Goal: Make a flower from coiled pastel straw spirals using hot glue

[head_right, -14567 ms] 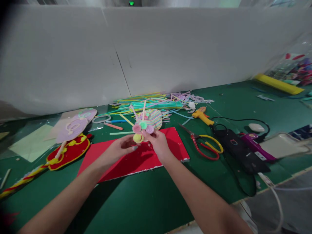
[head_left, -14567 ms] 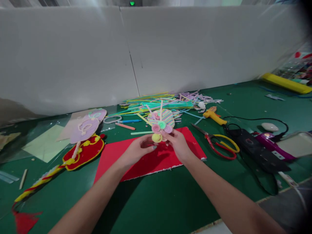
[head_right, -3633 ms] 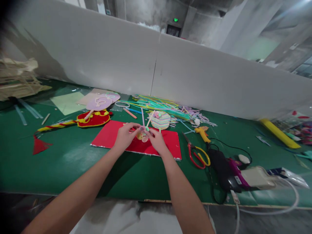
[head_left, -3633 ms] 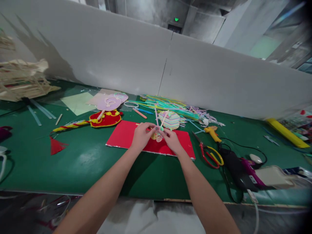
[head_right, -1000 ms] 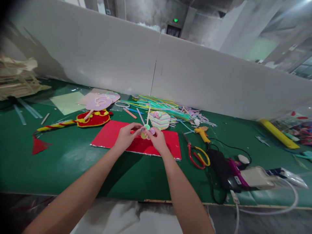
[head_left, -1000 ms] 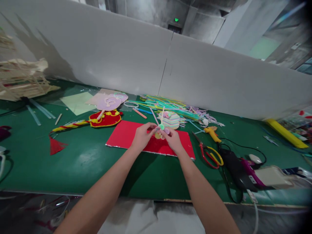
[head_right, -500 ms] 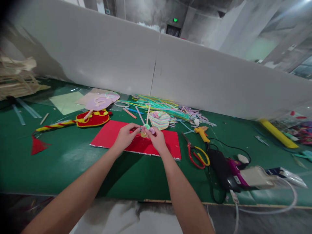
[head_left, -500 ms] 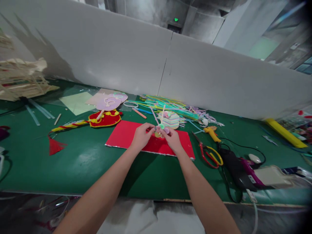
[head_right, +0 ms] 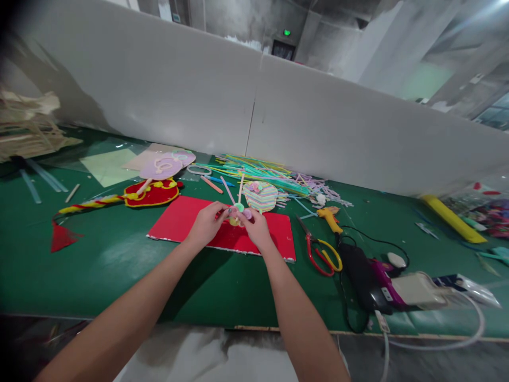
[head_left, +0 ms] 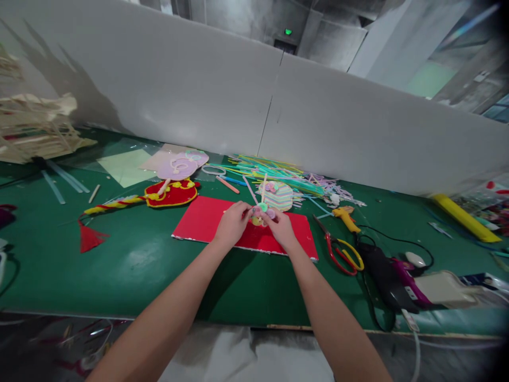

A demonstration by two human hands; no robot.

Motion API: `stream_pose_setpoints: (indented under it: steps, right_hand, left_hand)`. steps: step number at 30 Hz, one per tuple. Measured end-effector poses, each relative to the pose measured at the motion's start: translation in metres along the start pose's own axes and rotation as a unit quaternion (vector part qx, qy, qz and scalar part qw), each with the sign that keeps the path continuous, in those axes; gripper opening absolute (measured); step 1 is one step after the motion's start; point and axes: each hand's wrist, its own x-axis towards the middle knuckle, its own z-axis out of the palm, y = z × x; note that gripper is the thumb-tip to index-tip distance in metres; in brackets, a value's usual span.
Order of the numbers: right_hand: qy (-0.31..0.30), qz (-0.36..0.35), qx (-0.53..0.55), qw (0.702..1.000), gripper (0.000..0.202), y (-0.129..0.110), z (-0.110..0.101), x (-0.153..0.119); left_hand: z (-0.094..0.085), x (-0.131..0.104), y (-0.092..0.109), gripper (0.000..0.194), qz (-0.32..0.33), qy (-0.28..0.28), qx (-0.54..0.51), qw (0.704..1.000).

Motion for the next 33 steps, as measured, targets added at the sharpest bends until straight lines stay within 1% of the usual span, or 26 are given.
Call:
stream_pose_setpoints:
  steps: [6, 13, 22, 25, 33]
  right_hand:
    - [0.027, -0.008, 0.004, 1.000, 0.026, -0.002, 0.002, 0.000]
    - [0.064, -0.007, 0.013, 0.998, 0.026, 0.002, 0.008, -0.001]
    - [0.042, 0.011, 0.040, 0.998, 0.024, 0.002, 0.007, 0.002]
    - [0.045, 0.020, 0.059, 0.997, 0.024, 0.003, 0.008, 0.002]
    - [0.105, 0.048, 0.143, 0.983, 0.026, 0.007, 0.017, 0.002]
  left_hand:
    - [-0.001, -0.001, 0.005, 0.015, 0.007, 0.020, 0.013, 1.000]
    - [0.001, 0.001, 0.003, 0.015, 0.010, 0.045, 0.013, 0.999]
    - [0.002, 0.000, 0.002, 0.013, 0.014, 0.056, 0.006, 0.998]
    - [0.002, 0.000, 0.003, 0.013, 0.011, 0.057, 0.001, 0.998]
    - [0.011, -0.001, 0.005, 0.014, -0.009, 0.079, -0.016, 0.997]
